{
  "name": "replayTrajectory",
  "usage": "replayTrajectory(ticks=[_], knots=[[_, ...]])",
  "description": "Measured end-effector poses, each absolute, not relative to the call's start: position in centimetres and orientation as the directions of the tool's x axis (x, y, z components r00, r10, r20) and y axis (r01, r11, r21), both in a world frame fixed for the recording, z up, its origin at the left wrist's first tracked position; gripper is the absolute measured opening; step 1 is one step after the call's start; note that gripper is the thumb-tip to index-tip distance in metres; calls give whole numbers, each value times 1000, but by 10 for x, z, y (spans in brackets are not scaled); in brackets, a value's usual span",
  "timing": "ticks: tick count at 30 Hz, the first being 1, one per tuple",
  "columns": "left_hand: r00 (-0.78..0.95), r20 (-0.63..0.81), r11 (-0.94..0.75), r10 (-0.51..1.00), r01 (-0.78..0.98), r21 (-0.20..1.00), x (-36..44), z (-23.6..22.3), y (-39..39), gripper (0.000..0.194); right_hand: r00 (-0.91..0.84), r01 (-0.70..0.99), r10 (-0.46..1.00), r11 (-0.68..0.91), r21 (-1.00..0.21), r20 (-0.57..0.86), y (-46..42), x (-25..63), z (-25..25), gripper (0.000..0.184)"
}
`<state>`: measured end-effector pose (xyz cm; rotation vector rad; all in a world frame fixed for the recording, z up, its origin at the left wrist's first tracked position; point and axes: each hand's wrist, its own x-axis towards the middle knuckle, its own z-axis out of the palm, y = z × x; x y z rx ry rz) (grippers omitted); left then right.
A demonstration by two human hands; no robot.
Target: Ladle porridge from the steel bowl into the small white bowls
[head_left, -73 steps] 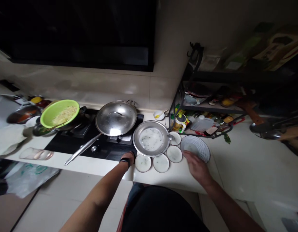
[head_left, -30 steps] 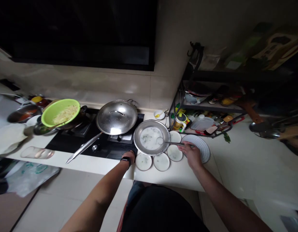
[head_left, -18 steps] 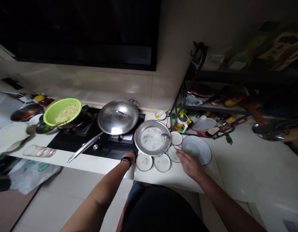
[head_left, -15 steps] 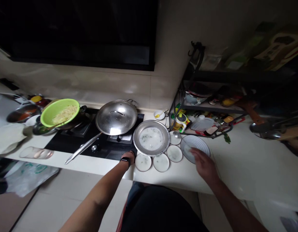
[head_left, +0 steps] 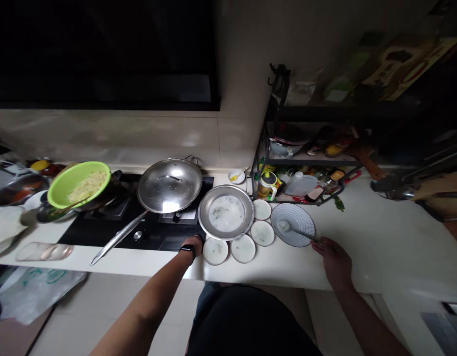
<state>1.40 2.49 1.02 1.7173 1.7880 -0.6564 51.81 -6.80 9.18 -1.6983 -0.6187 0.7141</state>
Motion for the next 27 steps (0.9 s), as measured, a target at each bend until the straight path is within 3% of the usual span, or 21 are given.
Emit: replayTrajectory(ticks=[5, 20, 27], knots=[[4, -691, 28, 723, 999, 35, 15, 12, 24, 40, 690, -192, 689, -122, -974, -222, -66, 522, 85, 46], [15, -692, 0, 722, 1000, 23, 14, 5, 25, 43, 663, -201, 727, -56, -978, -178, -36, 508, 131, 44], [-11, -696, 52, 718, 998, 37, 14, 3, 24, 41, 559, -286, 785, -121, -951, -268, -3, 455, 134, 52]])
